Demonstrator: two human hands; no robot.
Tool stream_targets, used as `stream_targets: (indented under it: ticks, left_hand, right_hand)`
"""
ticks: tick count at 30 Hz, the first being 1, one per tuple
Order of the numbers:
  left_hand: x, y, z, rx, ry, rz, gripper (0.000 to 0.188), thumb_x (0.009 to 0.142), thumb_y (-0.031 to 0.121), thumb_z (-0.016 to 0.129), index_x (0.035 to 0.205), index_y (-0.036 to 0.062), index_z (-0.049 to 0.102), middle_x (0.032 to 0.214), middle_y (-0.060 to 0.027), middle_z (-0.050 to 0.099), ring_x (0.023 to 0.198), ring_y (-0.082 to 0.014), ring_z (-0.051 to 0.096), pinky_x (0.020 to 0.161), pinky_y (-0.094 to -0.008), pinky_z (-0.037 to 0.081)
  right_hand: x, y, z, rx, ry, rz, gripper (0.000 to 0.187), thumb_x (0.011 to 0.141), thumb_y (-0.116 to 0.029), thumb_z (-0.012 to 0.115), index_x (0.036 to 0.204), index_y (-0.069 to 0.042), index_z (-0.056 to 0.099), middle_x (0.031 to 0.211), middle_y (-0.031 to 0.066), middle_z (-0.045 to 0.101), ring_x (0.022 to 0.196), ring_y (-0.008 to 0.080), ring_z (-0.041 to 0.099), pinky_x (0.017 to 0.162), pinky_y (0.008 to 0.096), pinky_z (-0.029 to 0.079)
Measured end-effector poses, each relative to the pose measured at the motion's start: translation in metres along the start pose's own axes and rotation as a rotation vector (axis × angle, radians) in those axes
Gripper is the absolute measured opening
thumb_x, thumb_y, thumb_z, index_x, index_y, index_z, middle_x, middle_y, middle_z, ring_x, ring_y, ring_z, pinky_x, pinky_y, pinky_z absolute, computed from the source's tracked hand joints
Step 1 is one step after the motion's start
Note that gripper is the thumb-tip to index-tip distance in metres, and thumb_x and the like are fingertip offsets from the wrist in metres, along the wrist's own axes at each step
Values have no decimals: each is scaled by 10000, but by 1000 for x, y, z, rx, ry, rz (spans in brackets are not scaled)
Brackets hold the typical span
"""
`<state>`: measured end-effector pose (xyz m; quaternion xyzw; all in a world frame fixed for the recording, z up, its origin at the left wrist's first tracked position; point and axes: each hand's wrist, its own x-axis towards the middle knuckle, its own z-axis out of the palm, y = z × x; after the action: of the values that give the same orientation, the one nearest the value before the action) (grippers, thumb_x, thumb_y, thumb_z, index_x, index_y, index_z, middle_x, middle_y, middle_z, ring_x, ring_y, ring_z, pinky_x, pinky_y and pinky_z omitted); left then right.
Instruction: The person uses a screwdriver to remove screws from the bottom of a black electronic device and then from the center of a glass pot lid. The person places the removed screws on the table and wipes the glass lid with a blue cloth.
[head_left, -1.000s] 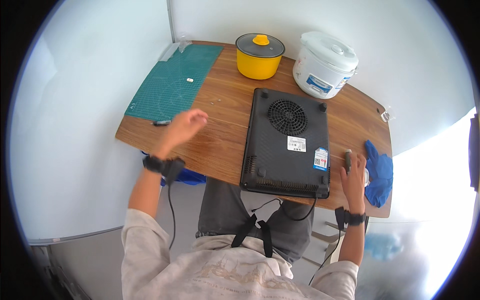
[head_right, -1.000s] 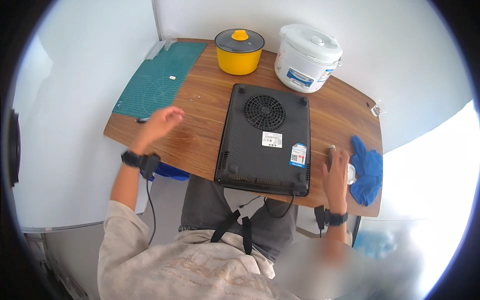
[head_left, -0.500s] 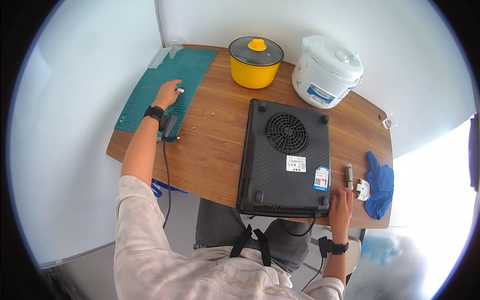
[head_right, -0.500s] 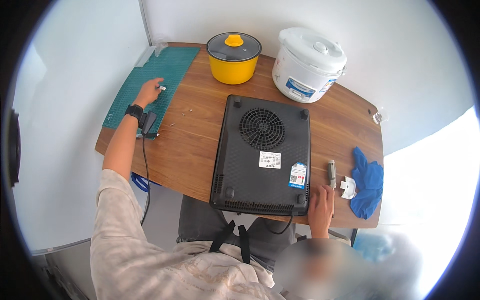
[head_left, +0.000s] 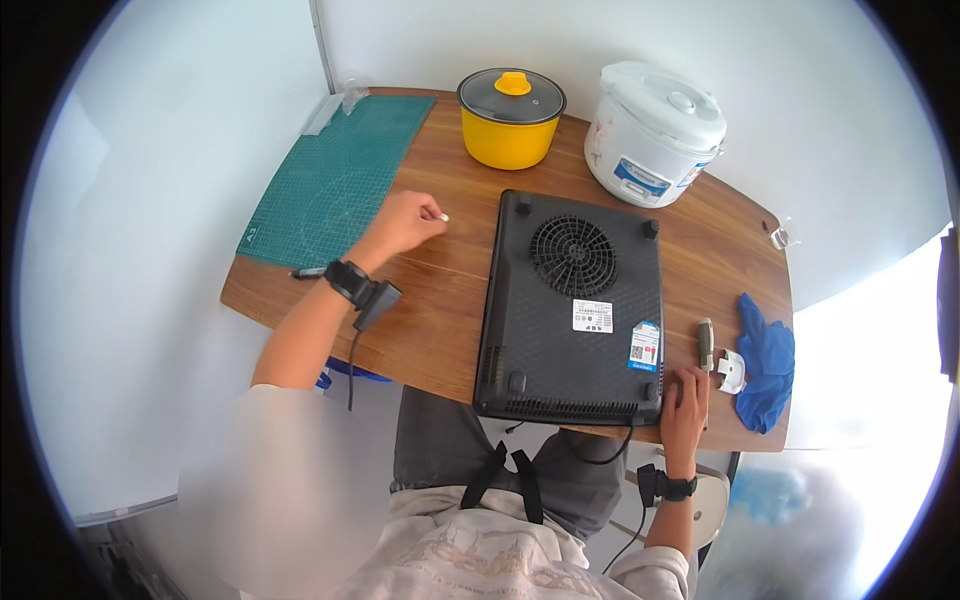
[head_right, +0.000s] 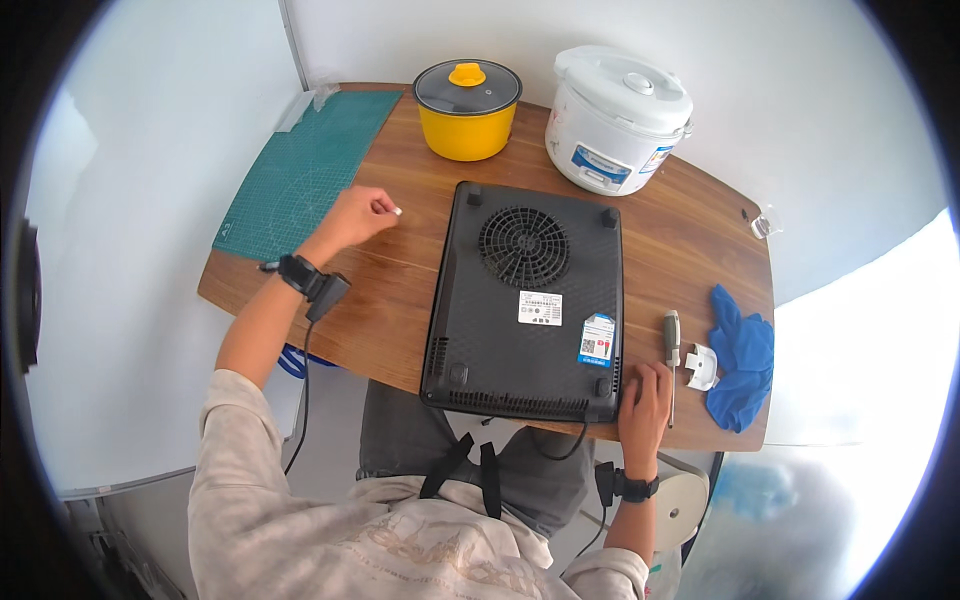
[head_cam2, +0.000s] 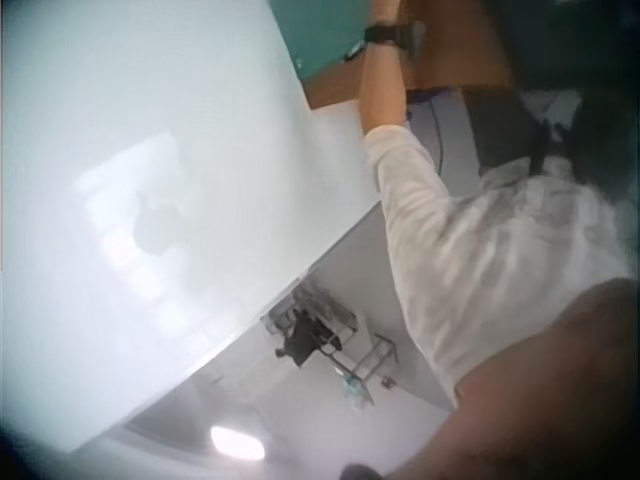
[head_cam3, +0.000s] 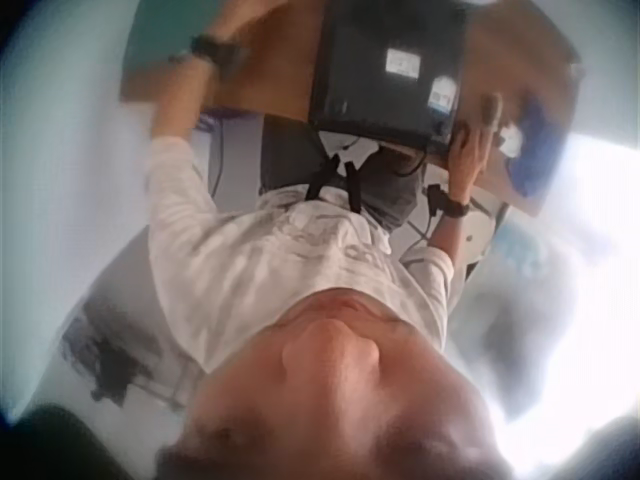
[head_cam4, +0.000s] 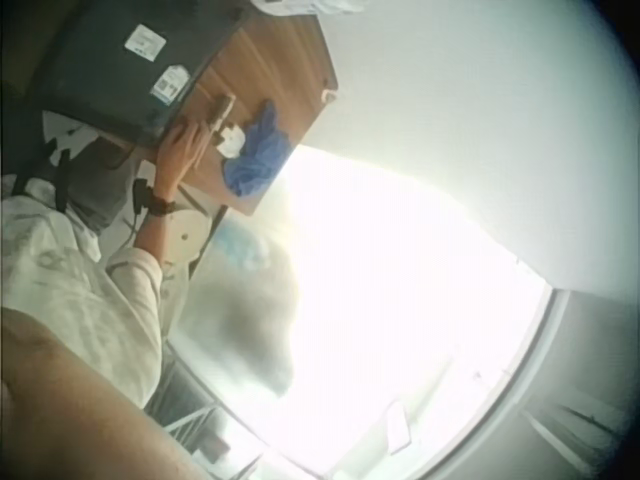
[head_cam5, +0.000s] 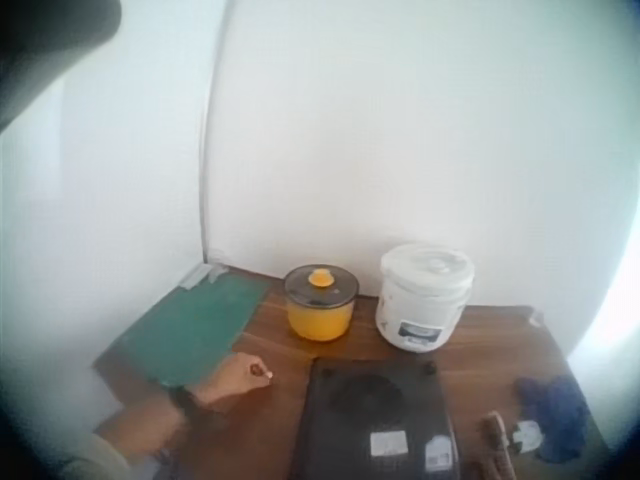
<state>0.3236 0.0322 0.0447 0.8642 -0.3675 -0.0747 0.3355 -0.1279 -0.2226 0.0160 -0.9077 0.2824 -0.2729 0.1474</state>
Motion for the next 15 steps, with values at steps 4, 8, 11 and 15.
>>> stream_targets:
  ticks: [4, 8, 11, 15]
  left_hand:
    - [-27, 42, 18, -6, -53, 38, 182, 830, 153, 755, 876, -16, 705, 775, -128, 720, 695, -213, 683, 642, -318, 534]
    - [-48, 47, 33, 43, 23, 26, 169, 850, 141, 748, 858, -15, 683, 777, -123, 718, 726, -235, 698, 666, -340, 547]
    - [-55, 36, 44, 57, 63, 56, 168, 876, 143, 737, 880, -10, 667, 782, -112, 715, 734, -225, 697, 679, -337, 547]
    - [-67, 39, 41, -18, 33, 32, 167, 903, 146, 716, 926, -9, 659, 838, -123, 729, 761, -236, 698, 703, -339, 547]
  right_hand:
    - [0, 1, -2, 1, 12, -19, 189, 891, 38, 561, 1069, 13, 619, 1139, 198, 572, 1066, 402, 573, 928, 460, 468]
    - [0, 4, 0, 7, 26, -24, 179, 894, 30, 563, 1063, 13, 619, 1142, 199, 572, 1068, 401, 573, 928, 461, 468]
    - [-1, 6, 2, 17, 38, -30, 170, 904, 19, 561, 1062, 12, 624, 1144, 197, 575, 1074, 398, 575, 932, 456, 467]
    - [-2, 7, 3, 29, 43, -37, 174, 911, 14, 561, 1069, 13, 635, 1140, 192, 581, 1074, 391, 577, 937, 454, 465]
